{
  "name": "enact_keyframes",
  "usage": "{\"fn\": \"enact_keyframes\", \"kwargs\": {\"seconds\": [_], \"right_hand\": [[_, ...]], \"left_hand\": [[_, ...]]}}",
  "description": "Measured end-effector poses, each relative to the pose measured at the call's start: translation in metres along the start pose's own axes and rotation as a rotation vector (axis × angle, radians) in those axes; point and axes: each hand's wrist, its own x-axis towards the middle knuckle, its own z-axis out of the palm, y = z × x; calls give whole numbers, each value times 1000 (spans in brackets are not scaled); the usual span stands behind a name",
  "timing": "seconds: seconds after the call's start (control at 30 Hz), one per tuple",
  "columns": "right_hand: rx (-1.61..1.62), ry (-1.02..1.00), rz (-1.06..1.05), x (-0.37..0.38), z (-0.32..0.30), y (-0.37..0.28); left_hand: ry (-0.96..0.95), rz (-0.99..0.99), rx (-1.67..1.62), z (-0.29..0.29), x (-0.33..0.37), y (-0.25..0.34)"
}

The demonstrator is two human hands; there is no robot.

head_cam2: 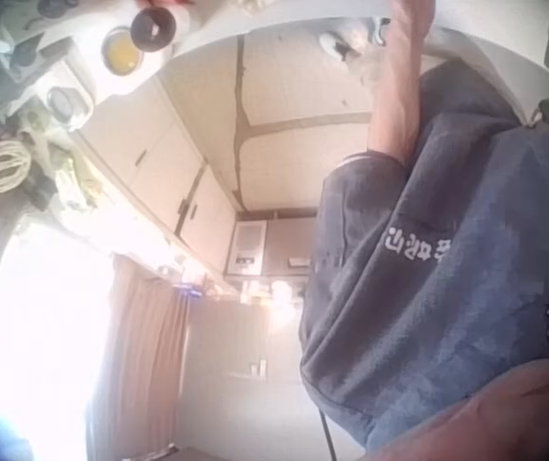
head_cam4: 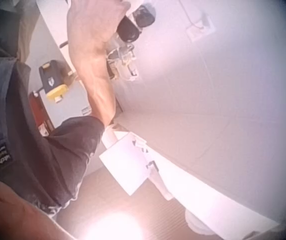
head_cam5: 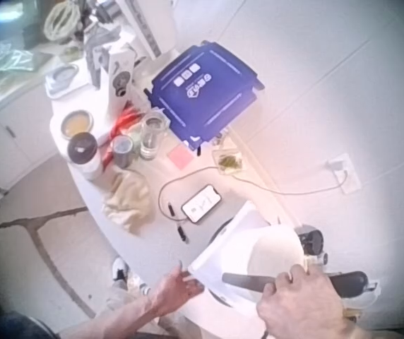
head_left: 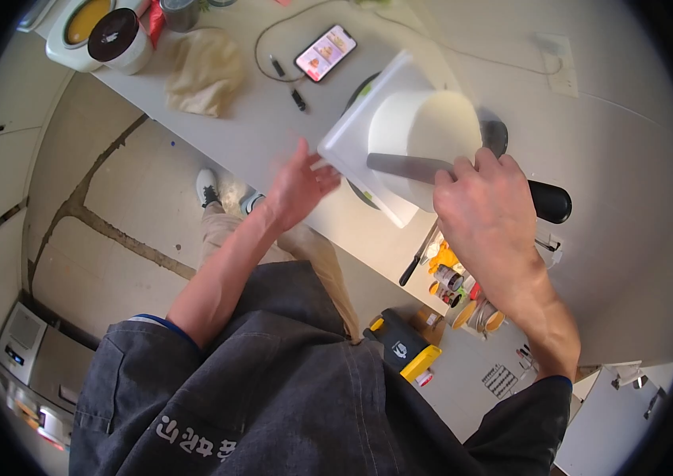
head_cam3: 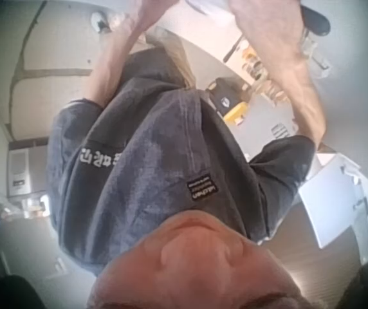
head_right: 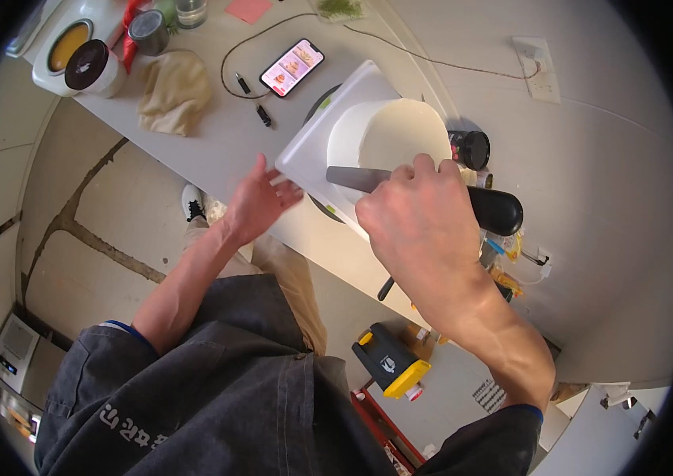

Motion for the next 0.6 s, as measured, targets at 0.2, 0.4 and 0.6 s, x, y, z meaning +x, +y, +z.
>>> {"fn": "enact_keyframes", "kwargs": {"seconds": [0.2,0.4,0.6], "right_hand": [[12,-4,-13,0,-2,1],[17,-41,-2,-1,-4,1],[20,-30,-9,-2,-5,2]], "left_hand": [[-150,-149,157,-9,2,6],[-10,-309,59,-2,-9,-8],[-5,-98,125,-2,-4,0]]}}
